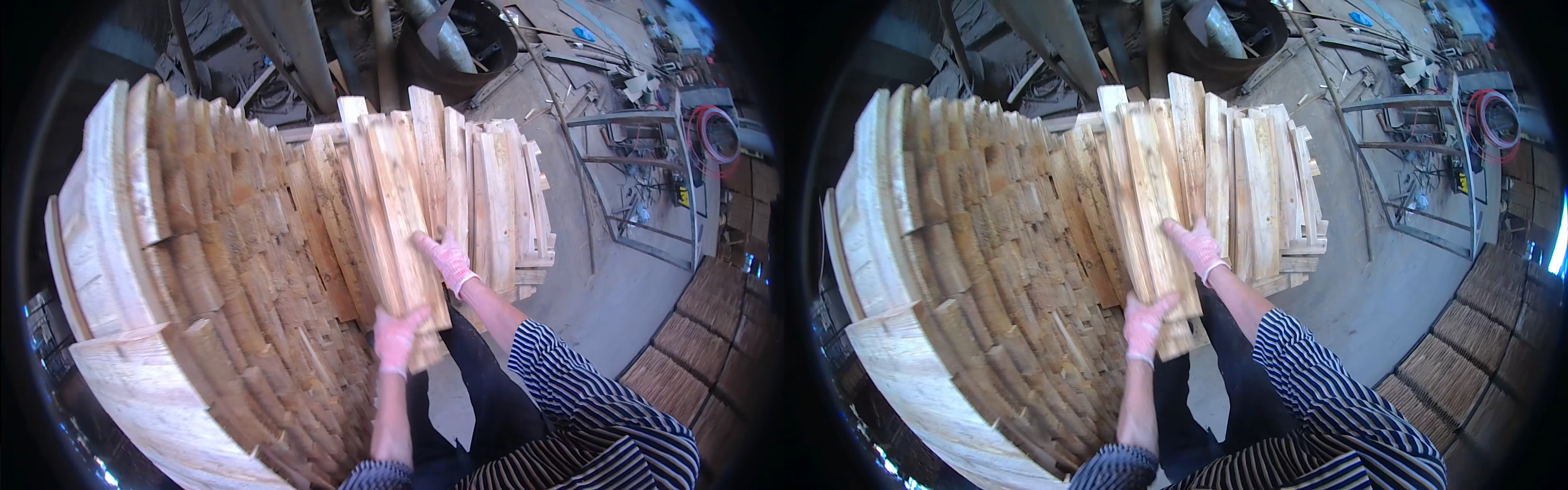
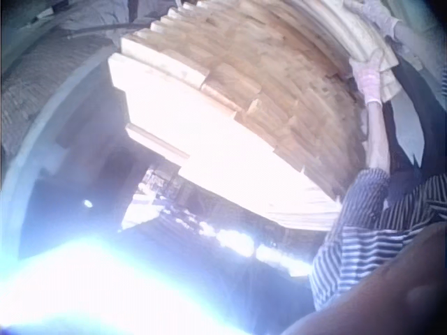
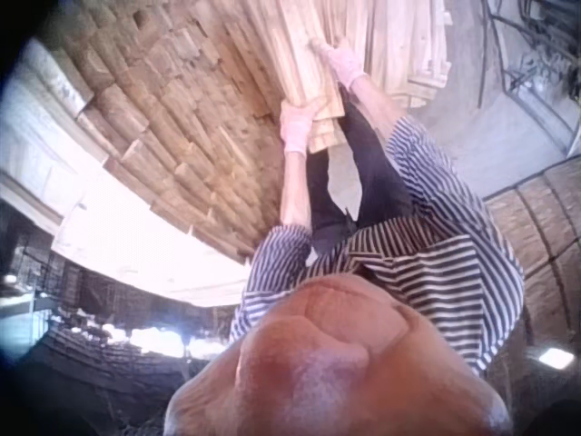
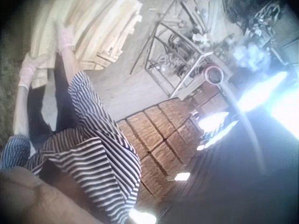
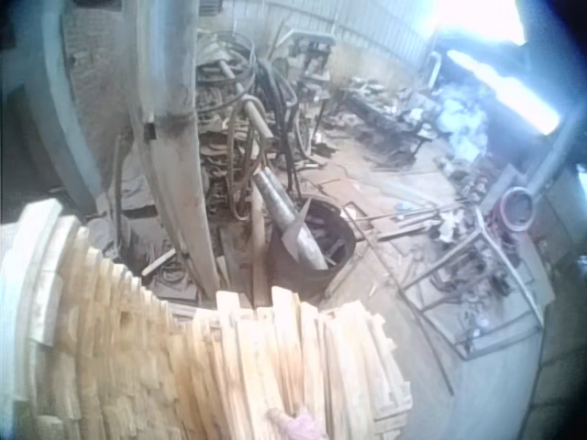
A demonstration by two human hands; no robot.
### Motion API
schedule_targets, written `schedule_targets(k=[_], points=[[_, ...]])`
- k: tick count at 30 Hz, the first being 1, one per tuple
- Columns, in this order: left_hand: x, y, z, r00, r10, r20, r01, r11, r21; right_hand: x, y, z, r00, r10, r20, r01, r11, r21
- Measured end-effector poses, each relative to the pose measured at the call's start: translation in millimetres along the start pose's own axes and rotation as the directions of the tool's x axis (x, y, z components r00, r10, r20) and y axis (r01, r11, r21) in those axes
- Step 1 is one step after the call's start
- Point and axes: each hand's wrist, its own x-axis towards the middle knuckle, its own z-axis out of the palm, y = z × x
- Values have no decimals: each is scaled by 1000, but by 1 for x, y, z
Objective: The person walks through a workshop and begins stacking wooden planks. They pick up planks from a pile and place them onto a growing stack, arranging them carefully to create a neat pile.
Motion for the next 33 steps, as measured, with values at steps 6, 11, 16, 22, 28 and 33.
schedule_targets(k=[6, 11, 16, 22, 28, 33], points=[[-157, 22, -19, 983, -104, -154, 168, 848, 502, -116, -8, 14, 973, 230, 8, -201, 865, -461], [-235, 26, -40, 961, 14, -277, 173, 749, 640, -188, -9, 29, 897, 249, 366, -361, 890, 279], [-317, 53, -53, 879, 300, -370, -46, 827, 561, -218, -30, 17, 843, -79, 532, -189, 883, 430], [-366, 57, -68, 653, 618, -438, -568, 782, 258, -308, -225, 18, 625, -147, 767, 175, 983, 46], [-397, 175, -212, 492, 360, -793, -868, 133, -479, -402, -333, 124, 154, -285, 946, 758, 648, 72], [-473, 133, -281, 460, 287, -840, -881, 267, -391, -472, -360, 216, -240, -321, 916, 842, 400, 361]])
